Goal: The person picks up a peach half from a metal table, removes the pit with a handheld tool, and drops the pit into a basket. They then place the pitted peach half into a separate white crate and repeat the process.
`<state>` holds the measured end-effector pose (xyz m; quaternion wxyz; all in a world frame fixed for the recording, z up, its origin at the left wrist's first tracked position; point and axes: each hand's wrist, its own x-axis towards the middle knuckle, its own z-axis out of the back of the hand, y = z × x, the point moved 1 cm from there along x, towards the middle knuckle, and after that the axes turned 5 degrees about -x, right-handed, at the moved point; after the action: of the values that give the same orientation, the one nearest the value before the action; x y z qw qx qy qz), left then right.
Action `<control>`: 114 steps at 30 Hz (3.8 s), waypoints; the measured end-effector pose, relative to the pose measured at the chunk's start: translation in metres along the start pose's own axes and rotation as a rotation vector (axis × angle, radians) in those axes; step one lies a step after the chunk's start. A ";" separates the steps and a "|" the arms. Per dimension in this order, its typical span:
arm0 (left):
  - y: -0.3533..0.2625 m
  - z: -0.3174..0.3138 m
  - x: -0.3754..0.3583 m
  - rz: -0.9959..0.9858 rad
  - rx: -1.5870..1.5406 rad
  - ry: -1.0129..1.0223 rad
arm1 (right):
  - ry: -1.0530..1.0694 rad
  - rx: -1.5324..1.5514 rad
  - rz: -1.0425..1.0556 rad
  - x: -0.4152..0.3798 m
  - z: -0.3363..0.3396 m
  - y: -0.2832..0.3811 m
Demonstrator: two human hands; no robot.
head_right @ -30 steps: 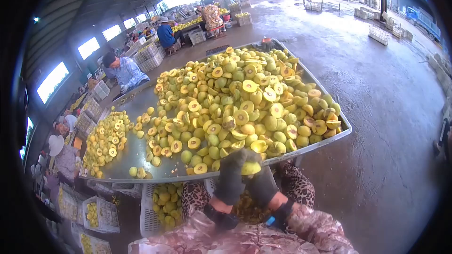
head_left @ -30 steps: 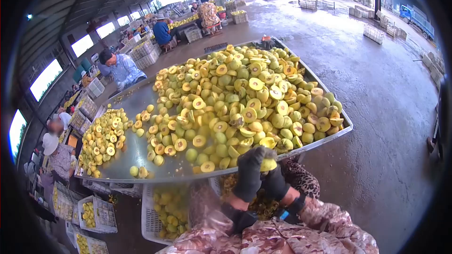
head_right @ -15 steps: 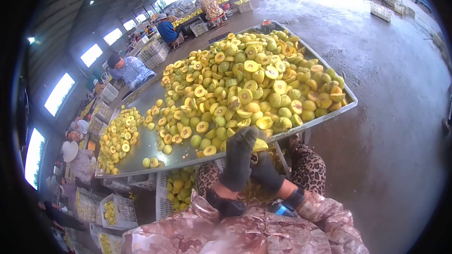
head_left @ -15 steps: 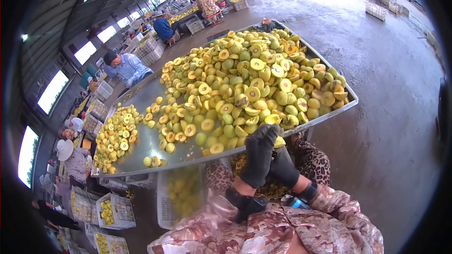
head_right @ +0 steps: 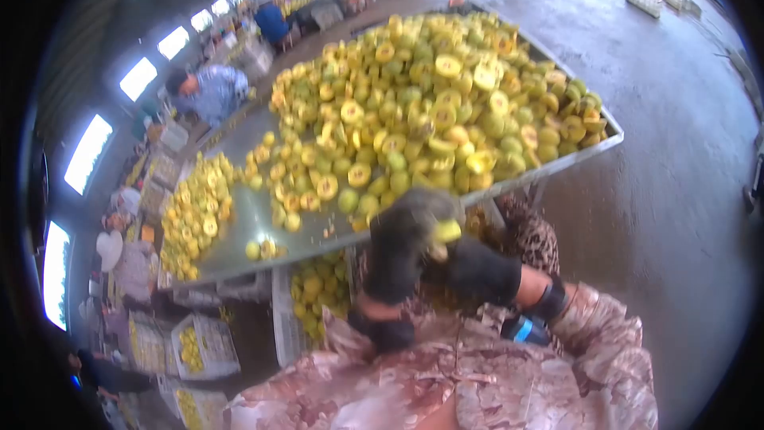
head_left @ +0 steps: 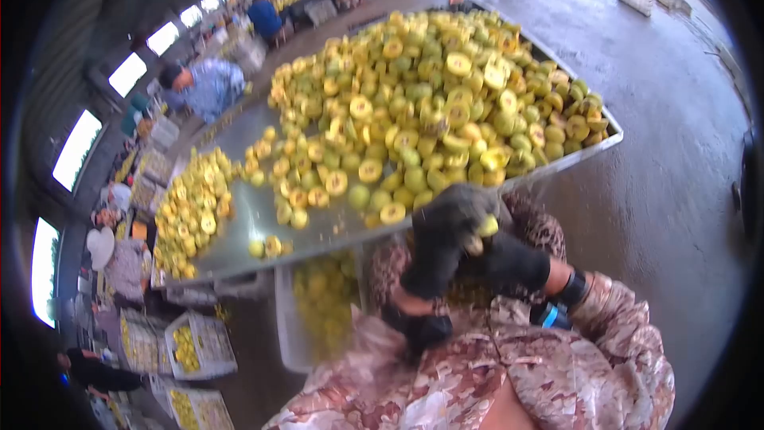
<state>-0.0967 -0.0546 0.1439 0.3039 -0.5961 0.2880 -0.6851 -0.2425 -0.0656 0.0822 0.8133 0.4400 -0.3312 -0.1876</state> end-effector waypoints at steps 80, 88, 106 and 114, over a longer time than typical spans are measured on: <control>0.066 0.140 -0.110 0.602 -0.697 -0.684 | 0.243 -0.393 0.058 0.000 -0.053 -0.064; 0.156 0.366 -0.102 0.351 1.259 -0.446 | 0.079 -0.668 -0.320 -0.023 -0.063 -0.096; 0.104 0.168 -0.075 0.583 -0.556 -0.478 | -0.040 -0.354 -0.204 0.031 -0.092 -0.102; 0.078 0.079 -0.092 0.465 -0.193 -0.418 | -0.401 -0.098 -0.269 0.047 -0.100 -0.057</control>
<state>-0.0035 -0.0378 0.0356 0.4468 -0.6680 0.4116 -0.4298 -0.1393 -0.0654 0.0125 0.7193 0.3941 -0.4149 -0.3938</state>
